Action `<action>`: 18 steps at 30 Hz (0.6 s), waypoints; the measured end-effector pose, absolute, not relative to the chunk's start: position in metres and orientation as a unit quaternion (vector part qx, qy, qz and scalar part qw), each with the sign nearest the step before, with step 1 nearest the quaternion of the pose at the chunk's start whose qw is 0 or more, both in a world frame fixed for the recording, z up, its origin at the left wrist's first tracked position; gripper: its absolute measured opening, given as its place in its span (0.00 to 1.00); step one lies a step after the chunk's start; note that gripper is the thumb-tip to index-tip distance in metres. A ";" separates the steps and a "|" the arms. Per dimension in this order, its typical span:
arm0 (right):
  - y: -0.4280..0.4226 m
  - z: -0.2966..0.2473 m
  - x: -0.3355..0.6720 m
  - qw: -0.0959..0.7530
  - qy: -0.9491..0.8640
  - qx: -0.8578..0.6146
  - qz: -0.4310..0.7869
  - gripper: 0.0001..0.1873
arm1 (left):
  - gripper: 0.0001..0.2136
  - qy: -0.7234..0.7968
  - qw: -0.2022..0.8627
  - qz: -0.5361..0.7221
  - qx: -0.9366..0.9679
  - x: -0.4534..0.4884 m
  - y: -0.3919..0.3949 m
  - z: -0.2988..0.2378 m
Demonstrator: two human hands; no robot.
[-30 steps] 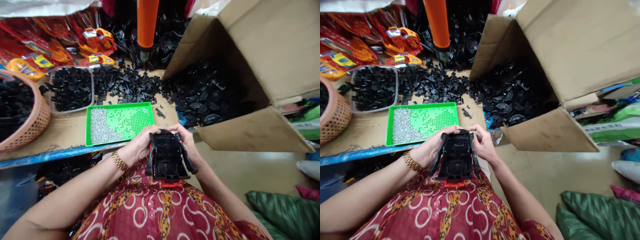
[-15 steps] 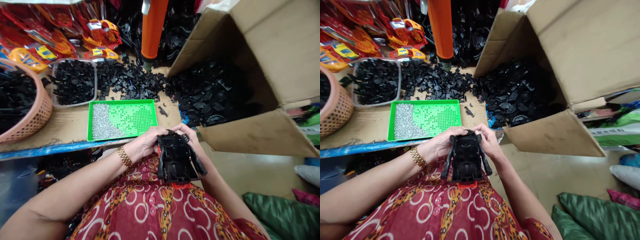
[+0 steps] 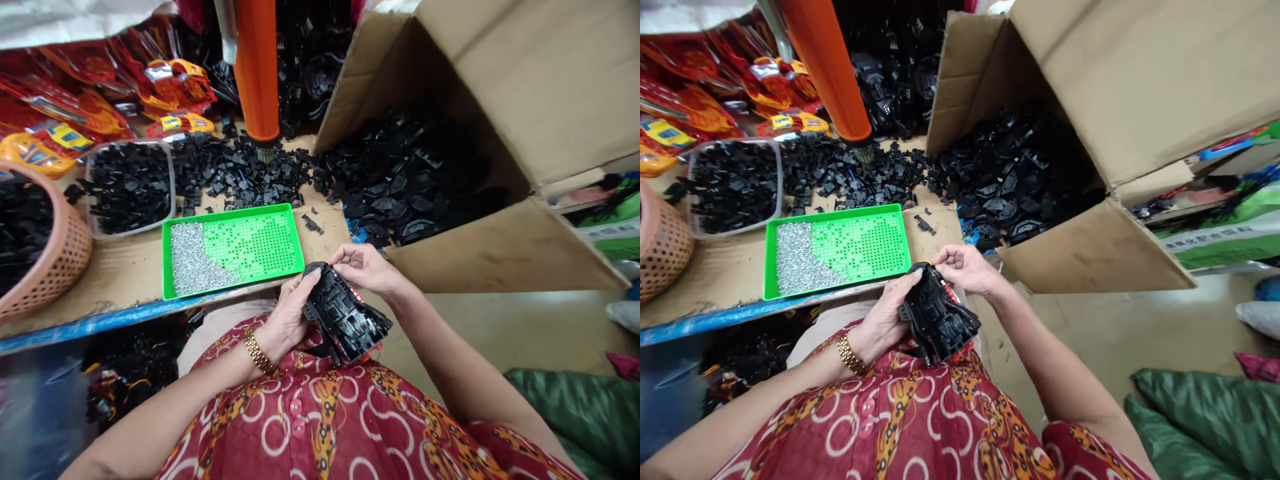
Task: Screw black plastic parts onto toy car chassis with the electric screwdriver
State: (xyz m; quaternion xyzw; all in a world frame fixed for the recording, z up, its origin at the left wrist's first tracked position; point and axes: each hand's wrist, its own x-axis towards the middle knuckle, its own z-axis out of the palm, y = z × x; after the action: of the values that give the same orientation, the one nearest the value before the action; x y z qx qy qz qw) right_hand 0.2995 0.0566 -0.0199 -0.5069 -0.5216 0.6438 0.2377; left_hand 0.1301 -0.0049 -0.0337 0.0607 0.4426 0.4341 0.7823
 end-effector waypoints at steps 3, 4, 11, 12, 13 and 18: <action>0.043 -0.019 0.302 0.254 -0.505 -0.506 0.651 0.25 | 0.22 0.439 0.789 0.427 0.052 0.130 -0.007 -0.029; 0.039 -0.016 0.304 0.247 -0.511 -0.504 0.651 0.25 | 0.22 0.441 0.789 0.423 0.065 0.131 -0.006 -0.029; 0.026 -0.017 0.304 0.243 -0.548 -0.543 0.588 0.19 | 0.21 0.468 0.775 0.405 0.123 0.138 -0.008 -0.033; 0.025 -0.021 0.302 0.259 -0.542 -0.554 0.576 0.19 | 0.21 0.471 0.777 0.402 0.118 0.138 -0.009 -0.034; 0.025 -0.026 0.300 0.272 -0.540 -0.562 0.565 0.20 | 0.21 0.473 0.777 0.399 0.112 0.139 -0.009 -0.034; 0.031 -0.041 0.305 0.276 -0.562 -0.564 0.538 0.18 | 0.18 0.496 0.758 0.409 0.109 0.146 -0.005 -0.042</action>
State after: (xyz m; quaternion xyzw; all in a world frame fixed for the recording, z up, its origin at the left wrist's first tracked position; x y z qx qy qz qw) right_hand 0.3049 0.0308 -0.0407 -0.5642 -0.5620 0.5380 0.2763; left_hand 0.1462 -0.0047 -0.0416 0.1094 0.4958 0.4091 0.7582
